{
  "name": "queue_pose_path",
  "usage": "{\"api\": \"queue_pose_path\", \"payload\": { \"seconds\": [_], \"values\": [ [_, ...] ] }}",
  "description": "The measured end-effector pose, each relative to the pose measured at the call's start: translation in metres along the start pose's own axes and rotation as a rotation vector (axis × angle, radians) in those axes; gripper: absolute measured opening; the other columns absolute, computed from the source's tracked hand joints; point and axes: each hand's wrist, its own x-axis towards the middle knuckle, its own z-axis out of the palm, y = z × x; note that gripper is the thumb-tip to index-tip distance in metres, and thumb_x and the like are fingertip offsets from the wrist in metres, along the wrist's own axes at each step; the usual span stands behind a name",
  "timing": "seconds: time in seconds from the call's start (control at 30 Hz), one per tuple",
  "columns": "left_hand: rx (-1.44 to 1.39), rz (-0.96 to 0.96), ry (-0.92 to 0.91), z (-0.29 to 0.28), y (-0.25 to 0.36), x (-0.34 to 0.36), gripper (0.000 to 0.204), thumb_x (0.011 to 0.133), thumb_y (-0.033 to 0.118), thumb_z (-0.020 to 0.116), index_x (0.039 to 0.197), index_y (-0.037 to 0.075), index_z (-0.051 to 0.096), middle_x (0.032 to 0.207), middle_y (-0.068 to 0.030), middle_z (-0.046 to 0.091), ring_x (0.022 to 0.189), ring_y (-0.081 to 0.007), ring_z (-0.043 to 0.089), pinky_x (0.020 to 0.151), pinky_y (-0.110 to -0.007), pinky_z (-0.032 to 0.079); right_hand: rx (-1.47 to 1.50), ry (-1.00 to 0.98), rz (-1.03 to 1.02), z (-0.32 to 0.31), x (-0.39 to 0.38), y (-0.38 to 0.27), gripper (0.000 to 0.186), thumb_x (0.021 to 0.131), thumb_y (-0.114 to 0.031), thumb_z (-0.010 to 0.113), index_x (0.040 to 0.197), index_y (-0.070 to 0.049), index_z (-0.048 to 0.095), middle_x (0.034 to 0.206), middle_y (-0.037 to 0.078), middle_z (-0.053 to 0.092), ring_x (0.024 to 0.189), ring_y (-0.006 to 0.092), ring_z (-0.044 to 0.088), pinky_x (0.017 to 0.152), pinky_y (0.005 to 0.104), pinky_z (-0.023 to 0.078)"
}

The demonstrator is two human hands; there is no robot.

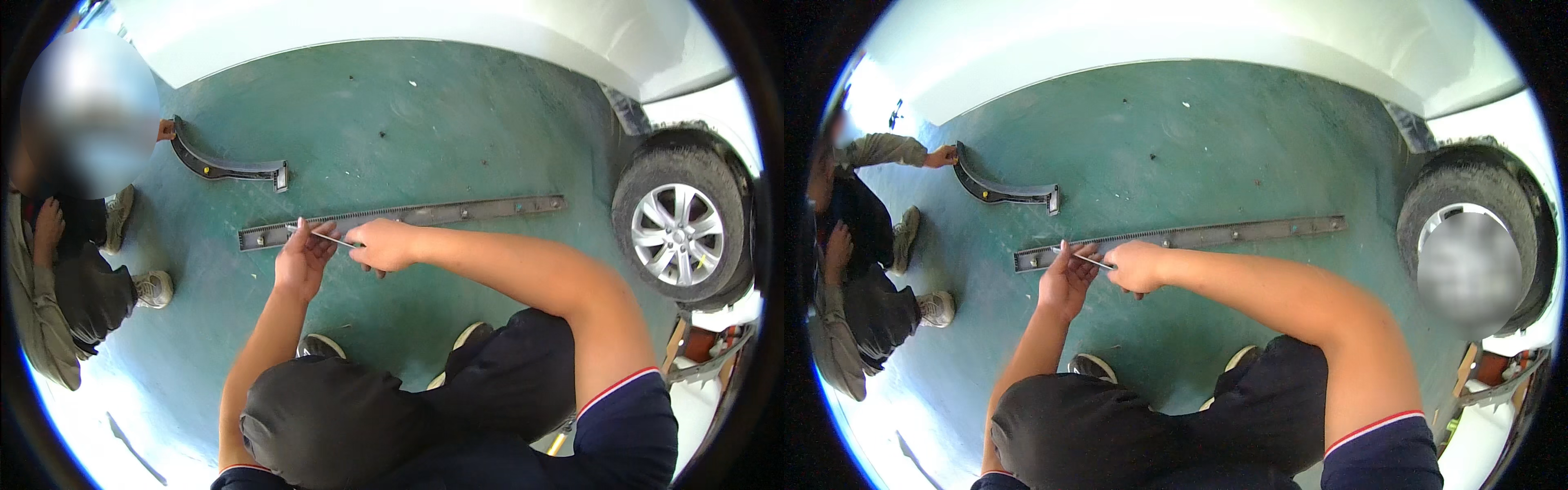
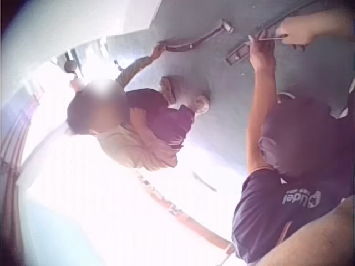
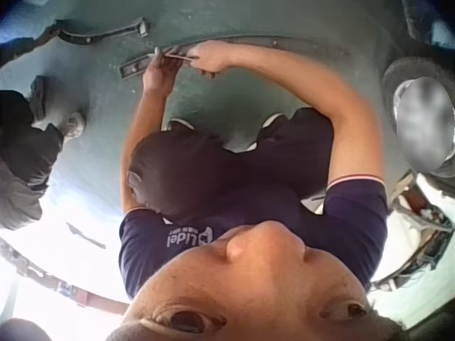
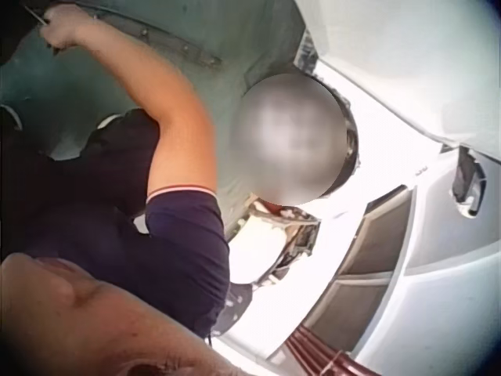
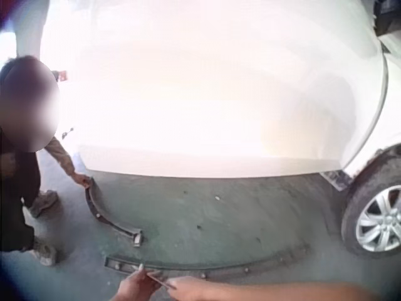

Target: The person kneels beside a white car and uses a metal pry tool to remove a long plastic trim piece from the lower edge of the front bumper. Another person assists by holding the bumper steady. The person then inspects the removed trim piece.

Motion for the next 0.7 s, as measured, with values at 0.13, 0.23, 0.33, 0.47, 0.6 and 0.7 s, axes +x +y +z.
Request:
{"api": "queue_pose_path", "payload": {
  "seconds": [0.13,0.23,0.33,0.47,0.6,0.7],
  "values": [
    [0.005,-0.031,0.080,-0.009,-0.006,-0.005,0.044,0.109,0.044,0.052,0.123,0.003,0.061,0.123,-0.0141,0.072,0.112,-0.0259,0.065,0.100,-0.041,0.048,-0.040,-0.077,0.026,-0.001,-0.002,-0.003,0.026,0.098,-0.018,0.053,0.115,0.001,0.060,0.095,0.014,0.074,0.068,0.0232,0.073,0.066,0.0398,0.059],
    [0.009,0.007,0.080,0.000,0.004,-0.002,0.039,0.108,0.042,0.053,0.116,0.005,0.062,0.114,-0.0137,0.073,0.108,-0.0243,0.066,0.097,-0.040,0.049,0.012,-0.050,-0.035,-0.013,0.001,-0.004,0.027,0.093,-0.010,0.051,0.114,0.002,0.063,0.087,0.015,0.073,0.064,0.0248,0.073,0.060,0.0399,0.060],
    [-0.014,0.066,0.139,-0.009,0.012,0.001,0.034,0.107,0.042,0.057,0.108,0.010,0.066,0.101,-0.0070,0.072,0.096,-0.0229,0.066,0.089,-0.039,0.050,0.010,-0.019,-0.047,-0.017,0.000,-0.007,0.026,0.093,-0.010,0.052,0.111,0.002,0.065,0.086,0.014,0.073,0.069,0.0235,0.074,0.063,0.0399,0.060],
    [-0.054,0.082,0.304,-0.045,0.009,0.005,0.031,0.106,0.041,0.060,0.105,0.011,0.065,0.091,-0.0041,0.067,0.090,-0.0218,0.064,0.086,-0.039,0.050,-0.071,-0.054,-0.066,-0.012,-0.003,0.001,0.032,0.093,-0.011,0.052,0.118,0.000,0.068,0.087,0.014,0.075,0.071,0.0224,0.075,0.067,0.0388,0.061],
    [-0.110,0.114,0.366,-0.054,-0.004,-0.001,0.031,0.107,0.038,0.060,0.103,0.007,0.062,0.092,-0.0079,0.065,0.088,-0.0252,0.063,0.084,-0.042,0.052,-0.043,-0.082,-0.002,-0.005,-0.006,0.016,0.038,0.096,-0.019,0.056,0.127,-0.002,0.068,0.091,0.015,0.077,0.078,0.0237,0.076,0.073,0.0383,0.061],
    [-0.109,0.121,0.240,-0.048,-0.012,-0.002,0.029,0.108,0.033,0.057,0.104,0.005,0.058,0.092,-0.0112,0.064,0.087,-0.0274,0.063,0.083,-0.043,0.053,-0.162,0.011,-0.104,0.001,0.003,0.021,0.051,0.099,-0.038,0.062,0.131,0.001,0.064,0.097,0.018,0.077,0.082,0.0275,0.076,0.081,0.0399,0.060]
  ]
}}
